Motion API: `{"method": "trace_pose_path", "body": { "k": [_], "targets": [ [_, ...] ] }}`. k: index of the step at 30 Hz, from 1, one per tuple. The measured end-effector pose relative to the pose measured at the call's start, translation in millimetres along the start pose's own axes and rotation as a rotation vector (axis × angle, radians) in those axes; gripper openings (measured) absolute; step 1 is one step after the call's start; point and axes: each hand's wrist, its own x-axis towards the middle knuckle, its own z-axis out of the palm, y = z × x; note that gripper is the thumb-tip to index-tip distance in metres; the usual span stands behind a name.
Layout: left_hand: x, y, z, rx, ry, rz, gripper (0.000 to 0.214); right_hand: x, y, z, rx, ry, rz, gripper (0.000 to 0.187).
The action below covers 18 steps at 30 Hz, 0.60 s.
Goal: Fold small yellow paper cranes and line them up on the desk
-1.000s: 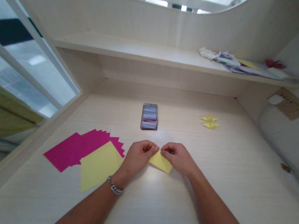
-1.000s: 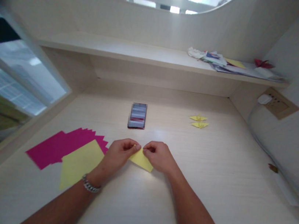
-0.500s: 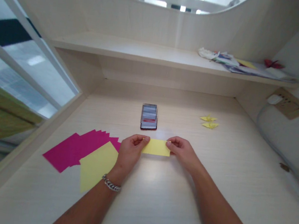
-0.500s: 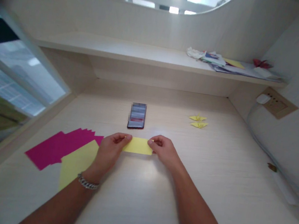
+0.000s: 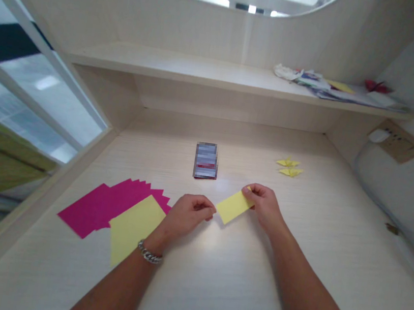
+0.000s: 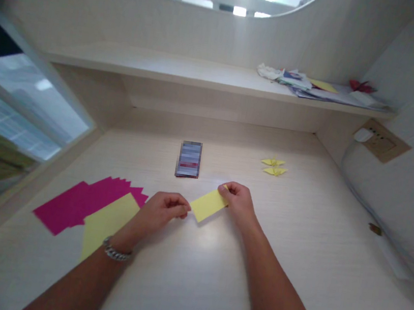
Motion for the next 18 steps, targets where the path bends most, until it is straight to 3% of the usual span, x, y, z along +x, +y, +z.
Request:
{"method": "trace_pose_path", "body": {
  "k": [3, 6, 8, 10, 14, 18],
  "targets": [
    [1.5, -0.2, -3.1, -0.020, 0.065, -0.008, 0.007, 1.3, -1.4, -5.9, -0.029, 0.023, 0.008, 0.024],
    [1.4, 1.1, 2.7, -0.098, 0.105, 0.013, 0.008, -1.9, -0.1, -0.2, -0.126, -0.085, -0.004, 0.024],
    [0.5, 1.3, 9.6, -0.182, 0.046, -0.006, 0.012, -4.7, 2.1, 8.0, -0.163, -0.166, -0.002, 0.025],
    [0.1, 0.0, 15.1, -0.224, 0.017, -0.040, 0.015, -6.8, 4.2, 16.0, -0.110, -0.163, -0.002, 0.026],
    [1.4, -4.1, 16.3, -0.272, 0.120, -0.073, 0.017, -9.5, 4.6, 24.2, 0.145, -0.153, 0.139, 0.037],
    [2.7, -2.4, 12.6, -0.345, 0.074, -0.103, 0.017, -12.5, 2.2, 25.6, 0.081, -0.220, 0.198, 0.031]
  ]
}}
